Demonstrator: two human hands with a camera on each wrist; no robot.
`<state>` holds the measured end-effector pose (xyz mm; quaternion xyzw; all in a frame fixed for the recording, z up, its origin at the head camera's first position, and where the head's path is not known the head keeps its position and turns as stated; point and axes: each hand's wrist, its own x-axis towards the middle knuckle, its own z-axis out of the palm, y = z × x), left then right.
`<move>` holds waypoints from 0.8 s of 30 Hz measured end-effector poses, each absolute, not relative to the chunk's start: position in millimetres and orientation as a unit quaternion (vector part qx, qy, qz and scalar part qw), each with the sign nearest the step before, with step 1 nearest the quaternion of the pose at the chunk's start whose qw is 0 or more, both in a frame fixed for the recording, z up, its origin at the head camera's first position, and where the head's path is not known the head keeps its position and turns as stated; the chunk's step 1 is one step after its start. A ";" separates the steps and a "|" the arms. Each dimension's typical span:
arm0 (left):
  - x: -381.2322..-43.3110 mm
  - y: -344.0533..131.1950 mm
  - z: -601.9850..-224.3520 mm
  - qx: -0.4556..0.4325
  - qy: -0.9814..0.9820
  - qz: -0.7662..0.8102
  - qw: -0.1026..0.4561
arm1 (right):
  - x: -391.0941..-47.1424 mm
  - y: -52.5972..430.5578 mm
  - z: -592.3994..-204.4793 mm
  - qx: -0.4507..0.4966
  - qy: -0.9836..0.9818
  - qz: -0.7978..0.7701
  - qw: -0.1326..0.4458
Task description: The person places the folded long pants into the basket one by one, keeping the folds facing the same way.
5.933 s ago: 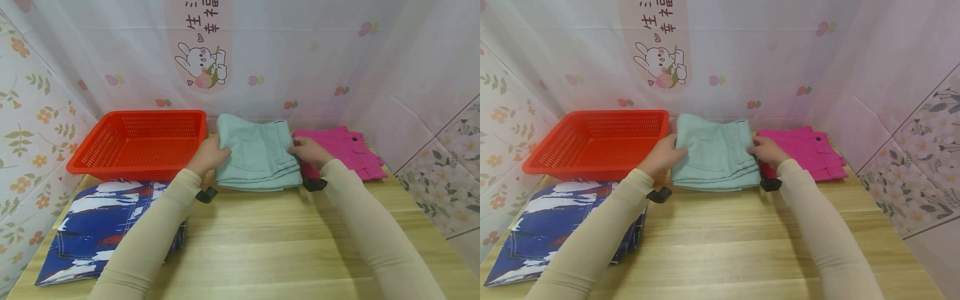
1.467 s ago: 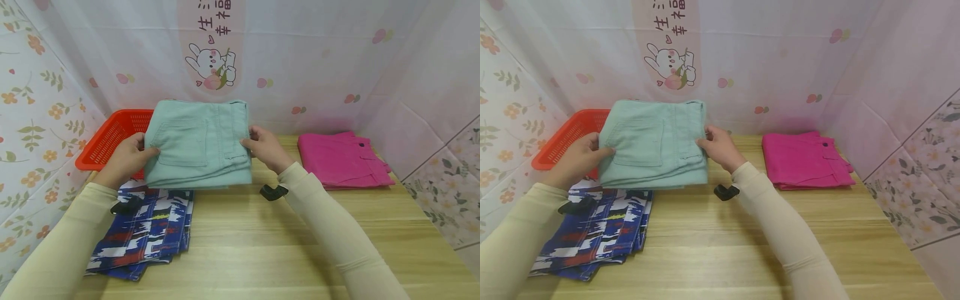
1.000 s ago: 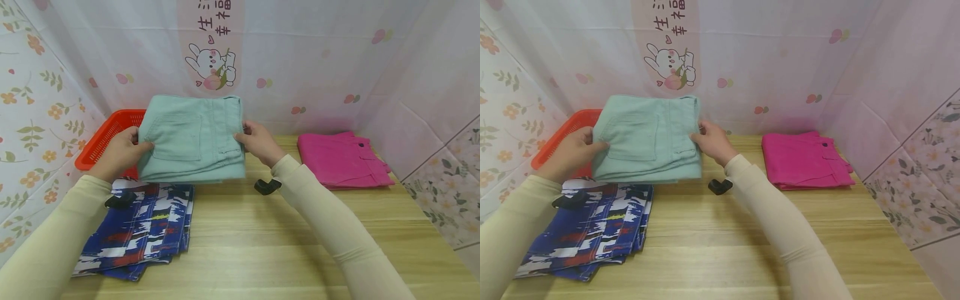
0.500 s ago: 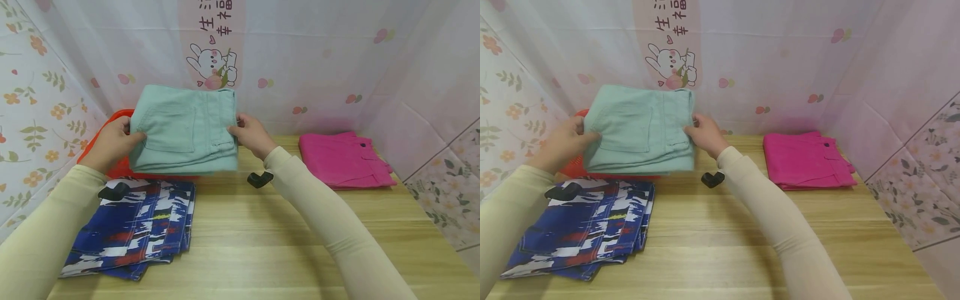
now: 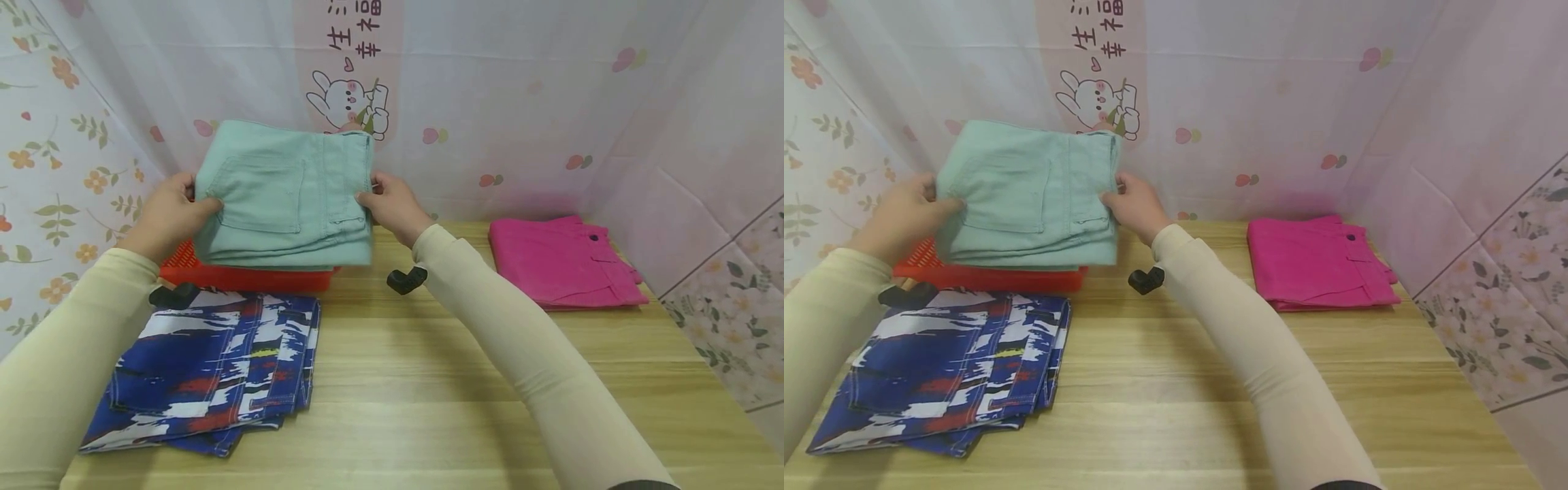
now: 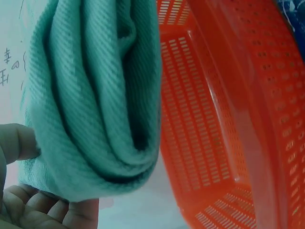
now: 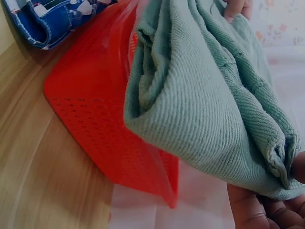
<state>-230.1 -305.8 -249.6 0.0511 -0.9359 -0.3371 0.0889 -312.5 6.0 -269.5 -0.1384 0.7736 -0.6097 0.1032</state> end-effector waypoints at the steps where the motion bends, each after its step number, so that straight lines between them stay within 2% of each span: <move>1: -230.3 -306.9 -248.7 0.054 -0.938 -0.331 0.092 | -312.8 4.2 -268.8 -0.137 0.774 -0.610 0.103; 24: -237.1 -335.3 -245.8 0.081 -0.937 -0.325 0.101 | -320.4 -35.2 -268.5 -0.133 0.784 -0.600 0.088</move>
